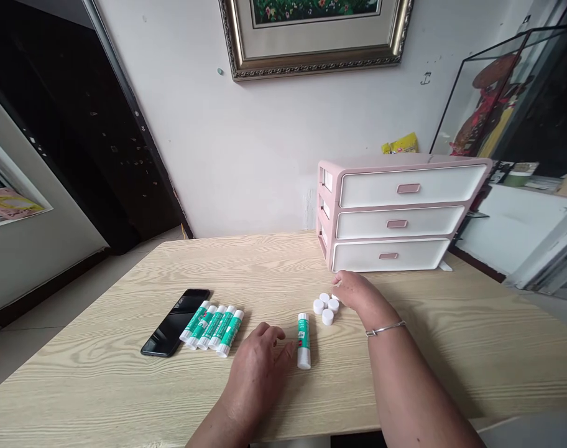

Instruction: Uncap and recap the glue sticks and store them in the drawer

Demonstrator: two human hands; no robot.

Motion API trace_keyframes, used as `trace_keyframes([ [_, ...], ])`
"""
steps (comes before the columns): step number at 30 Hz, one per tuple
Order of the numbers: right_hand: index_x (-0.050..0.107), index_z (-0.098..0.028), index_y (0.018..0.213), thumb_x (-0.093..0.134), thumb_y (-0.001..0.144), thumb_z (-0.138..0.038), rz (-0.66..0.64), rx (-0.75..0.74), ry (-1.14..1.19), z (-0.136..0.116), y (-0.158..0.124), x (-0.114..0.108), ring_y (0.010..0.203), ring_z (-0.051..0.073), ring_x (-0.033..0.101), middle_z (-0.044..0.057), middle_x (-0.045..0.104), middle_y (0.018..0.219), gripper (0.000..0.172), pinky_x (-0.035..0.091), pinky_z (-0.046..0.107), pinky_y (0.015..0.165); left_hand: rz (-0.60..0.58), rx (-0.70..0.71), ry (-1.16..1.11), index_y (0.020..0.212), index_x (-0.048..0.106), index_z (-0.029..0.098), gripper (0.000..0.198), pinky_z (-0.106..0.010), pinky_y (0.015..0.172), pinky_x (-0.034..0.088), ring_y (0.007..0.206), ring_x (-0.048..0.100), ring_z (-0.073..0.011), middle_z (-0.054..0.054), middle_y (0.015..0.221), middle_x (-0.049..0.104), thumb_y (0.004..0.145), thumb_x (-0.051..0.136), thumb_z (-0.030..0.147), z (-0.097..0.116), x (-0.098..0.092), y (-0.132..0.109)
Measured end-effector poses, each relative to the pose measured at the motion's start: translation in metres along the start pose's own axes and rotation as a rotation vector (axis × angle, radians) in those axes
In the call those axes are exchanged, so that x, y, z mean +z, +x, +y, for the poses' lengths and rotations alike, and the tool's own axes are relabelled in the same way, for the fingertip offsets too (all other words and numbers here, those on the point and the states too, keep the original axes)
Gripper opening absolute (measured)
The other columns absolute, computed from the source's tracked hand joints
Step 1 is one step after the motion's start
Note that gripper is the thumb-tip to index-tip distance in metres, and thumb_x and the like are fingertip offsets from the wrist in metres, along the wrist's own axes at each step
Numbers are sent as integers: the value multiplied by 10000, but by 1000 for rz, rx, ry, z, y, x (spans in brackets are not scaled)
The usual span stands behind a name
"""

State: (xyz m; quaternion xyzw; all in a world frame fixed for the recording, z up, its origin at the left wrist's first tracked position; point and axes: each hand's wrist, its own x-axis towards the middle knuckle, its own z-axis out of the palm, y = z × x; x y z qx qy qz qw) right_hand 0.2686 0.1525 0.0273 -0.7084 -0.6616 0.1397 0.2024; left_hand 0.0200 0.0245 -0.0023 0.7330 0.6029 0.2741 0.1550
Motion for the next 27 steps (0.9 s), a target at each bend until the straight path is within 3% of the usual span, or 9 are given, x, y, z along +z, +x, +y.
trace_keyframes([
  [5, 724, -203, 774, 650, 724, -237, 10, -40, 28, -2, 1, 3, 605, 168, 615, 53, 721, 697, 95, 315, 261, 529, -18, -36, -6, 953, 695, 254, 170, -291, 707, 438, 815, 645, -182, -24, 970, 682, 924, 587, 382, 6, 2, 1],
  [9, 724, -200, 799, 586, 808, -289, 74, -46, 28, -6, -3, -1, 729, 202, 643, 84, 738, 797, 164, 328, 277, 577, -5, -48, 42, 964, 678, 258, 201, -291, 701, 431, 831, 658, -194, -30, 1001, 691, 918, 582, 428, 9, 7, 2],
  [13, 725, -202, 871, 531, 871, -308, 202, -51, 58, -24, -14, -8, 758, 210, 651, 87, 738, 830, 221, 344, 279, 603, 18, -36, 142, 968, 660, 239, 270, -301, 718, 437, 823, 662, -215, -53, 989, 693, 890, 597, 490, 16, 16, 5],
  [16, 717, -216, 886, 521, 894, -316, 278, -165, 164, -44, -27, -9, 708, 181, 639, 44, 719, 757, 220, 362, 260, 616, -23, -44, 195, 942, 657, 218, 335, -302, 707, 437, 814, 667, -228, -69, 950, 687, 860, 607, 539, 26, 20, 10],
  [21, 694, -228, 892, 528, 901, -342, 165, -372, 250, -61, -39, 7, 574, 144, 563, -20, 653, 624, 201, 339, 246, 573, -66, -69, 269, 896, 663, 194, 236, -303, 679, 433, 798, 674, -238, -83, 927, 683, 826, 621, 416, 40, 23, 20],
  [24, 695, -232, 881, 522, 909, -339, 117, -403, 250, -61, -39, 14, 538, 137, 526, -30, 630, 591, 206, 307, 249, 548, -55, -93, 281, 861, 671, 194, 121, -289, 661, 420, 786, 678, -225, -75, 903, 691, 804, 595, 268, 41, 20, 22],
  [27, 698, -228, 875, 528, 908, -344, 115, -422, 290, -62, -41, 16, 536, 134, 521, -31, 629, 588, 208, 307, 247, 543, -23, -148, 197, 838, 681, 197, 102, -274, 655, 407, 774, 672, -208, -63, 872, 706, 805, 595, 241, 38, 9, 22],
])
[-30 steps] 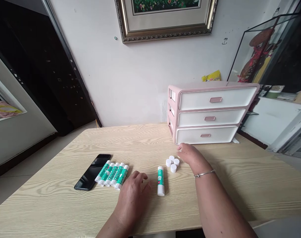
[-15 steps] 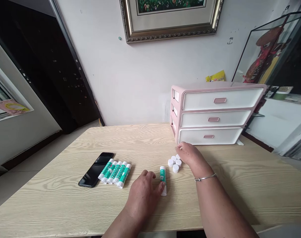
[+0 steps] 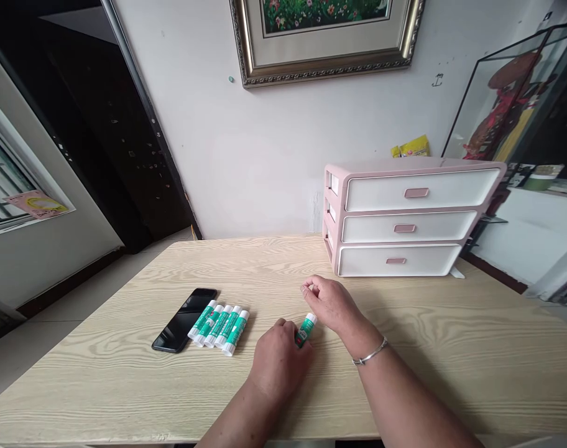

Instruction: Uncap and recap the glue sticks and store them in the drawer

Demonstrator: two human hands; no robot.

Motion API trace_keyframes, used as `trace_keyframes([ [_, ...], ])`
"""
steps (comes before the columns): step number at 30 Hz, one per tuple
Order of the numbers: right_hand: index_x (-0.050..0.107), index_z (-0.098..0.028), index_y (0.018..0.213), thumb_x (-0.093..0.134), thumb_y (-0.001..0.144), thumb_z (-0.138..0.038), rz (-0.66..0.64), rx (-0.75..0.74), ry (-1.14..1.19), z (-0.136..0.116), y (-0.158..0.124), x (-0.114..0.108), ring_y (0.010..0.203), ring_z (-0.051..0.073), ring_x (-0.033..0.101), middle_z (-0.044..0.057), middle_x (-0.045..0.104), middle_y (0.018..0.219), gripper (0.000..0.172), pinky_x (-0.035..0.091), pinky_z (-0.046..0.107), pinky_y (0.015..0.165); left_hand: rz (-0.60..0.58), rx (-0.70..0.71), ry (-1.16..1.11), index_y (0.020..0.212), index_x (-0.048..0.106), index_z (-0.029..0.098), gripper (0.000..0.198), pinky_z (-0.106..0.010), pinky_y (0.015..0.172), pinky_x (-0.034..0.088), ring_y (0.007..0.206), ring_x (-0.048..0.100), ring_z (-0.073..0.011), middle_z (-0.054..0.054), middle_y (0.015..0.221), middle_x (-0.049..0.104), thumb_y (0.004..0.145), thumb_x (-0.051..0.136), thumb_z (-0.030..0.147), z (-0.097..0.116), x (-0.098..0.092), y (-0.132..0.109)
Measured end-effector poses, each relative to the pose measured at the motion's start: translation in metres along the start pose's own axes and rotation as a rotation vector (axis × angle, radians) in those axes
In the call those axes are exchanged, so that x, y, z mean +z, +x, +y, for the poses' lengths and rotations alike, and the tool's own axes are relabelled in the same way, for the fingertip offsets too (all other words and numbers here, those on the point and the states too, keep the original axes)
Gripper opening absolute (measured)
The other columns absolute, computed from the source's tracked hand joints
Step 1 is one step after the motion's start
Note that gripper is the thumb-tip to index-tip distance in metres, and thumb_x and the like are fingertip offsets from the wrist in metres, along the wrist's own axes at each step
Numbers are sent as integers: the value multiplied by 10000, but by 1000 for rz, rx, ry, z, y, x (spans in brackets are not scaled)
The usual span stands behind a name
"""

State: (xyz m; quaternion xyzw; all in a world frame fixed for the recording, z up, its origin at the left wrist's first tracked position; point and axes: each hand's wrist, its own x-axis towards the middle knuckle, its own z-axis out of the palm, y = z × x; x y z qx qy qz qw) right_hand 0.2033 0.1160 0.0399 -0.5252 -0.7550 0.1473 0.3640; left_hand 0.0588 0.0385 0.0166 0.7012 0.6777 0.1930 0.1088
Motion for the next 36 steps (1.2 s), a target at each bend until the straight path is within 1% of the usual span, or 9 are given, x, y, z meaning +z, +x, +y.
trace_keyframes([
  [3, 695, -225, 872, 544, 898, -334, -42, -30, 70, -7, -4, 1, 548, 128, 531, -32, 645, 612, 188, 323, 239, 552, 43, -43, -143, 881, 704, 196, 119, -272, 699, 426, 799, 668, -200, -51, 859, 719, 799, 624, 226, -9, -14, 0],
  [6, 688, -224, 846, 546, 901, -316, -93, -73, 111, -12, -9, 5, 564, 121, 534, -32, 653, 634, 178, 329, 233, 560, 132, -7, -270, 955, 715, 203, 172, -278, 742, 454, 827, 667, -195, -45, 898, 725, 805, 634, 227, -22, -20, 1],
  [13, 678, -204, 846, 504, 950, -331, -162, -104, 189, -15, -11, 18, 611, 128, 556, -18, 663, 668, 239, 363, 237, 586, 245, 41, -783, 1010, 681, 190, 318, -264, 656, 502, 747, 648, -176, -35, 867, 713, 824, 698, 448, -42, -10, 3],
  [15, 685, -206, 858, 507, 954, -337, -207, -102, 203, -16, -12, 20, 638, 136, 576, -7, 685, 704, 242, 376, 243, 598, 286, 75, -795, 956, 668, 189, 309, -267, 679, 500, 760, 633, -170, -33, 866, 694, 851, 674, 479, -41, -11, 3],
  [18, 686, -216, 872, 494, 976, -363, -239, -115, 203, -19, -14, 20, 661, 145, 586, 0, 691, 730, 263, 385, 247, 605, 339, 126, -636, 888, 636, 195, 294, -272, 717, 483, 783, 612, -169, -32, 860, 668, 925, 583, 482, -42, -12, 4],
  [22, 631, -221, 865, 391, 1032, -432, -172, -140, 264, -27, -20, 14, 660, 143, 573, -7, 653, 715, 361, 400, 251, 633, 231, 122, -490, 996, 611, 217, 271, -280, 707, 474, 763, 635, -180, -27, 869, 697, 977, 498, 462, -43, -10, 3],
  [26, 616, -228, 954, 385, 1034, -442, -231, -193, 279, -39, -26, 8, 714, 155, 614, 2, 681, 770, 324, 421, 259, 684, 122, 201, -455, 1165, 597, 241, 266, -290, 760, 486, 889, 691, -215, -60, 1032, 742, 979, 497, 404, -37, -6, -1],
  [32, 640, -213, 973, 422, 976, -252, -204, -115, 115, -39, -24, 21, 731, 170, 628, 29, 697, 802, 221, 410, 265, 678, 47, 144, -427, 1073, 630, 218, 204, -286, 727, 470, 891, 694, -238, -73, 1024, 750, 919, 573, 339, -30, -7, -3],
  [36, 672, -222, 984, 445, 894, -175, -162, -65, 207, -37, -24, 27, 581, 135, 531, -35, 579, 604, 248, 362, 243, 585, -60, 178, -548, 1007, 630, 206, 258, -277, 751, 470, 857, 664, -221, -73, 968, 737, 954, 521, 434, -27, -18, -5],
])
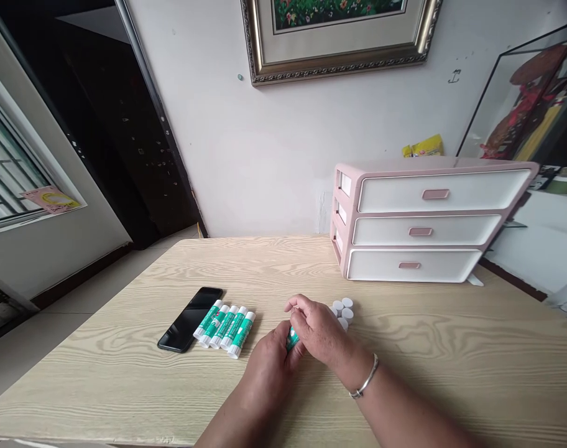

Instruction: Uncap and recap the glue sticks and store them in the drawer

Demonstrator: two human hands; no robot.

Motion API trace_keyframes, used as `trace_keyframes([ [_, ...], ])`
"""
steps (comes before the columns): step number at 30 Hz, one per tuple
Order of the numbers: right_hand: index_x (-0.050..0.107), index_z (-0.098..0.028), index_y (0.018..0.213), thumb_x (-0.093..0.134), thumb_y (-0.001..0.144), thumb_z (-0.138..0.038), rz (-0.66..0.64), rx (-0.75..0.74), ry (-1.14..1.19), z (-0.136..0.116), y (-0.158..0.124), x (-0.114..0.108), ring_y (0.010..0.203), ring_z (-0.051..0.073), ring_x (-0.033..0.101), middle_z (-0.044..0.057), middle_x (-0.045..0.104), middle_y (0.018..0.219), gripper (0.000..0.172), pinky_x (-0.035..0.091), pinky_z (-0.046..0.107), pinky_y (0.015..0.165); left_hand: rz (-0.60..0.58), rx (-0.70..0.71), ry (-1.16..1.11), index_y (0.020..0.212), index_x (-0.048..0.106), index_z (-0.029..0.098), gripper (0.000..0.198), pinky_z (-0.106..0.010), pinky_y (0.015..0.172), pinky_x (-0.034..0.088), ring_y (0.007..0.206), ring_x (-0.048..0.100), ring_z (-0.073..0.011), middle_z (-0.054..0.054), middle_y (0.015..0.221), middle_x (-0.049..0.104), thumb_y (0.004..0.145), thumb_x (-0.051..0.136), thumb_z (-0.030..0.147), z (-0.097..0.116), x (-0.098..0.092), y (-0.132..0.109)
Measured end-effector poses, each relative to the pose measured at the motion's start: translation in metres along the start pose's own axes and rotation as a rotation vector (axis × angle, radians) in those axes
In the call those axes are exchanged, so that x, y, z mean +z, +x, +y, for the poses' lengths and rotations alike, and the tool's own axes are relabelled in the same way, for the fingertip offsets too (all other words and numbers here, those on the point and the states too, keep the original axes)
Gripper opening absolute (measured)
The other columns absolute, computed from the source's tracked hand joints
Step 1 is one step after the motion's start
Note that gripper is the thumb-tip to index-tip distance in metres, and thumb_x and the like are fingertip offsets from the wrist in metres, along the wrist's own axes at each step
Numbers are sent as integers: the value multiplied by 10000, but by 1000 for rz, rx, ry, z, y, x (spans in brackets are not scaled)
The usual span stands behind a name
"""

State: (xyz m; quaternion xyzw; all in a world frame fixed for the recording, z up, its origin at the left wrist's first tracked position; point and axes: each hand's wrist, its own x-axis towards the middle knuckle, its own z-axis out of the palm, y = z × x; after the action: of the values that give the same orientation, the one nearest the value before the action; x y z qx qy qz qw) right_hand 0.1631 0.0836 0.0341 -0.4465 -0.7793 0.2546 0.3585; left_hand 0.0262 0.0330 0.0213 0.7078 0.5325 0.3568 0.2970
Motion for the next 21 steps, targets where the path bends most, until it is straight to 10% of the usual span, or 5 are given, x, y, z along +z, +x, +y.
trace_keyframes([
  [5, 699, -220, 900, 443, 866, -191, -58, -14, 258, 6, -3, -1, 500, 118, 405, -50, 474, 536, 261, 303, 244, 502, -198, -46, -383, 928, 604, 177, 357, -237, 724, 460, 727, 564, -142, -18, 800, 642, 913, 585, 534, 1, -9, -20],
  [8, 687, -213, 850, 489, 849, -290, 158, 40, 375, 24, 5, -18, 491, 122, 352, -53, 427, 522, 213, 273, 255, 482, -306, -217, -587, 949, 555, 195, 463, -196, 463, 309, 440, 304, -71, 87, 565, 411, 898, 522, 654, -11, -10, -38],
  [13, 648, -213, 891, 477, 841, -460, 699, 263, 295, 46, 23, -60, 541, 155, 396, -45, 459, 570, 304, 317, 275, 515, -23, -98, -28, 1054, 600, 217, 368, -251, 700, 461, 801, 618, -186, -41, 896, 674, 960, 476, 551, -26, -15, -45],
  [21, 543, -211, 1214, 455, 918, -509, 584, 335, -115, 62, 5, -62, 781, 236, 624, 25, 679, 800, 429, 403, 315, 682, 220, -26, 746, 1092, 645, 180, 230, -360, 795, 499, 978, 667, -264, -127, 1075, 700, 975, 449, 208, -32, -7, -28],
])
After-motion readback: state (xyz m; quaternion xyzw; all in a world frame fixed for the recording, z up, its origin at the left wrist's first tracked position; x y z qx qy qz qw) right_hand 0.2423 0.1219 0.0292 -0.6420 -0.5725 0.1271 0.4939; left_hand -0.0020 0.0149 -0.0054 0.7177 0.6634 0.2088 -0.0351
